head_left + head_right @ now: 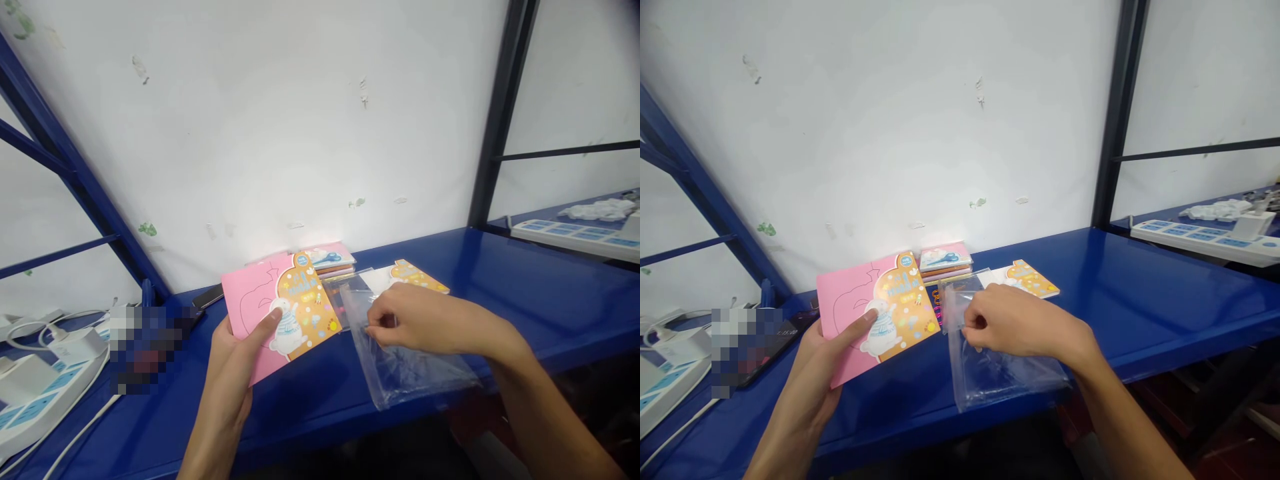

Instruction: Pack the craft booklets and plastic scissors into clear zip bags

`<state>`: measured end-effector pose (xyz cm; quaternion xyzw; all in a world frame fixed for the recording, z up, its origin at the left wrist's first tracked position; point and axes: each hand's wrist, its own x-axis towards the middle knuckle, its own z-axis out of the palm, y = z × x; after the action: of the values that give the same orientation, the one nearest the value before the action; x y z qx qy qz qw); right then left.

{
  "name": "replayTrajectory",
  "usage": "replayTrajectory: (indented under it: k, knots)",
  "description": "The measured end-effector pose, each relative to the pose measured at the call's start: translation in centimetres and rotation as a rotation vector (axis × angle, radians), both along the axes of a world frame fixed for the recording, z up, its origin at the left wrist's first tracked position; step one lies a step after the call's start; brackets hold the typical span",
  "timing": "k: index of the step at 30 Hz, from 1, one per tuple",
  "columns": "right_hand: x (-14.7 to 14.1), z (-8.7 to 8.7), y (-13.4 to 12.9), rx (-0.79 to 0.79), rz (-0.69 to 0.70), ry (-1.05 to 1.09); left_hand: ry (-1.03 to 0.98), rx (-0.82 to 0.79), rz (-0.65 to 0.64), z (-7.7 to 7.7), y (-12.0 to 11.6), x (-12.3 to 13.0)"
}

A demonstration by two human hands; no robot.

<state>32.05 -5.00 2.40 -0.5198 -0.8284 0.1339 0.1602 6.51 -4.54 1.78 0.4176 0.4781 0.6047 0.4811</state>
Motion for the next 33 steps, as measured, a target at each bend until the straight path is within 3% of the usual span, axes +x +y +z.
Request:
replayTrajectory:
  k: [5, 11, 14, 20, 27, 33]
  knots:
    - [0.2, -1.5, 1.4, -0.217, 0.022, -0.092, -0.007, -0.004, 0.008, 0.4, -0.2, -0.2]
    - [-0.1, -1.4, 2.3, -0.29, 0.044, -0.093, -0.017, 0.015, 0.035, 0.8, -0.5, -0.2]
    - [-0.5, -2.1, 2.0, -0.237, 0.026, -0.131, -0.021, 0.026, -0.002, 0.6, -0.7, 0.0]
    - [-2.2, -5.6, -0.2, 0.137, -0.041, -0.151, 0.005, 0.016, -0.107, -0.1, -1.3, 1.1]
    - [-2.9, -7.1, -1.4, 0.099, -0.199, 0.036, 0.229, -0.115, -0.302, -0.9, -0.8, 0.9]
    - [-1.8, -7.0, -1.3, 0.012, -0.152, 0.139, 0.411, -0.152, -0.383, -0.6, 0.0, -1.0]
